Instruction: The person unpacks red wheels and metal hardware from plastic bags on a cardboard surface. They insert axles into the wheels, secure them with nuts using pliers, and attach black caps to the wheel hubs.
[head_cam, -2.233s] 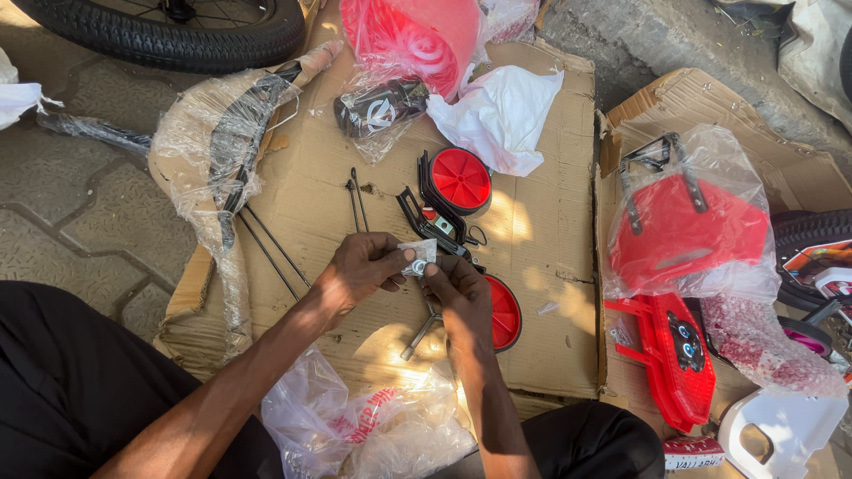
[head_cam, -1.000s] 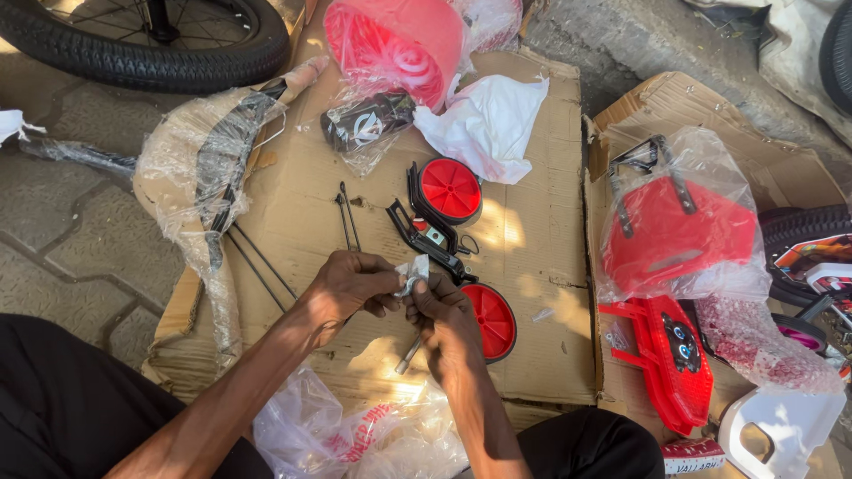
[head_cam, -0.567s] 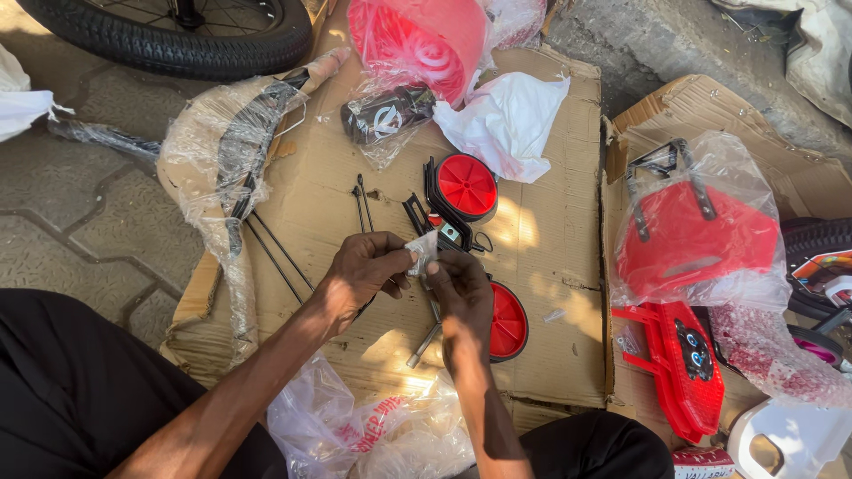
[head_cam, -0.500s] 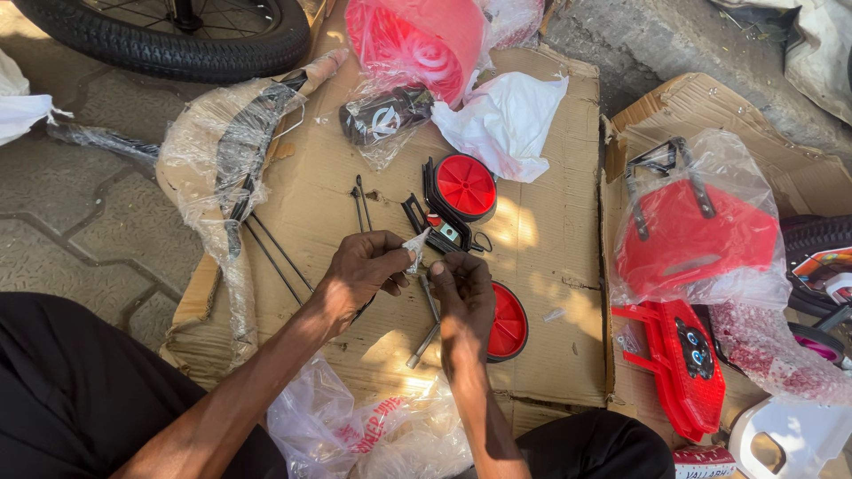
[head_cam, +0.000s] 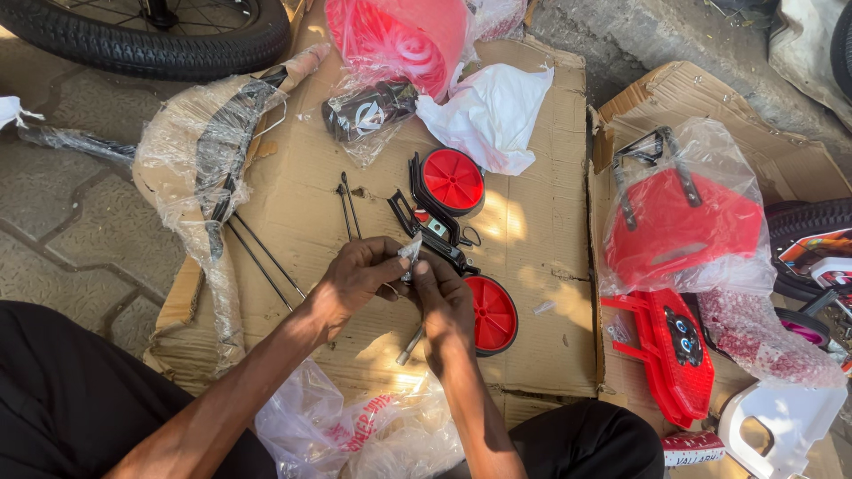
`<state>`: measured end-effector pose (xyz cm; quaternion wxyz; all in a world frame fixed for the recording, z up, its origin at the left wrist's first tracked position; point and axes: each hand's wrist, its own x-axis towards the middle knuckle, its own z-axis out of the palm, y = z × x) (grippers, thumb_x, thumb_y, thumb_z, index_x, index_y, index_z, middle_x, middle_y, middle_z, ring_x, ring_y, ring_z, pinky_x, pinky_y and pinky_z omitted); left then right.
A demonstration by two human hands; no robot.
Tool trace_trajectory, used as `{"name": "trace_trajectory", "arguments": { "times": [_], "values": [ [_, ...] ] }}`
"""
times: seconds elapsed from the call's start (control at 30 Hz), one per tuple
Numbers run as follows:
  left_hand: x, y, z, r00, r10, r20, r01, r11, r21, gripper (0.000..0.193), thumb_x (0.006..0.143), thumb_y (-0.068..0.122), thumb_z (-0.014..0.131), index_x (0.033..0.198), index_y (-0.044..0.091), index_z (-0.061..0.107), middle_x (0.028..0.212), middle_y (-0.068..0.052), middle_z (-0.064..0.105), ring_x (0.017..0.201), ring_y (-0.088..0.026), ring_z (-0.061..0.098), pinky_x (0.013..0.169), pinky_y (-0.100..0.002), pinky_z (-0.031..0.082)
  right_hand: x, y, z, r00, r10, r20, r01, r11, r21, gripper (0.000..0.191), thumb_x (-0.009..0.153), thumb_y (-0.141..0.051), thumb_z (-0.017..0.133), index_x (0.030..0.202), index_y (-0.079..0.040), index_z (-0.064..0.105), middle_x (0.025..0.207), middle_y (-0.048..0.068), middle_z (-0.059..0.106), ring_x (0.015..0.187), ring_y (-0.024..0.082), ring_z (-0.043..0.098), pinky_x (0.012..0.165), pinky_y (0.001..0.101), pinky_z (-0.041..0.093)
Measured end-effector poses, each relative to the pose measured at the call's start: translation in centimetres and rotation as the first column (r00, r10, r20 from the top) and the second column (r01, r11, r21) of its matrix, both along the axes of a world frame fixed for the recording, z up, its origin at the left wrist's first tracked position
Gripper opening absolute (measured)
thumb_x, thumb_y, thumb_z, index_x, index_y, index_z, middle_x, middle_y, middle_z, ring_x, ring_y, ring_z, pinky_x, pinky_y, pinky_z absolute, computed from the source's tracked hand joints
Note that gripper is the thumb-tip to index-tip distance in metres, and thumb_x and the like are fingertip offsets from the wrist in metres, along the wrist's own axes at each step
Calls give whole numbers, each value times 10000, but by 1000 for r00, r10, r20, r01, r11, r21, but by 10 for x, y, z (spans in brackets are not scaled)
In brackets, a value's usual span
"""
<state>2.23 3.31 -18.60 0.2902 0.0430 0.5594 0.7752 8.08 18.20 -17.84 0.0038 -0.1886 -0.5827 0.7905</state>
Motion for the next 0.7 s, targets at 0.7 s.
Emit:
{"name": "trace_trajectory", "arguments": {
  "times": [0.7],
  "values": [
    [16, 8, -1, 1000, -18, -8, 19, 996, 83, 83, 966, 96, 635, 960, 30, 685, 825, -23, 670, 770, -107, 602, 740, -291, 516, 0, 8, -4, 985, -87, 148, 124, 957, -262, 231, 1011, -206, 594, 965, -7, 702, 820, 69, 685, 705, 154, 607, 722, 312, 553]
  ]
}}
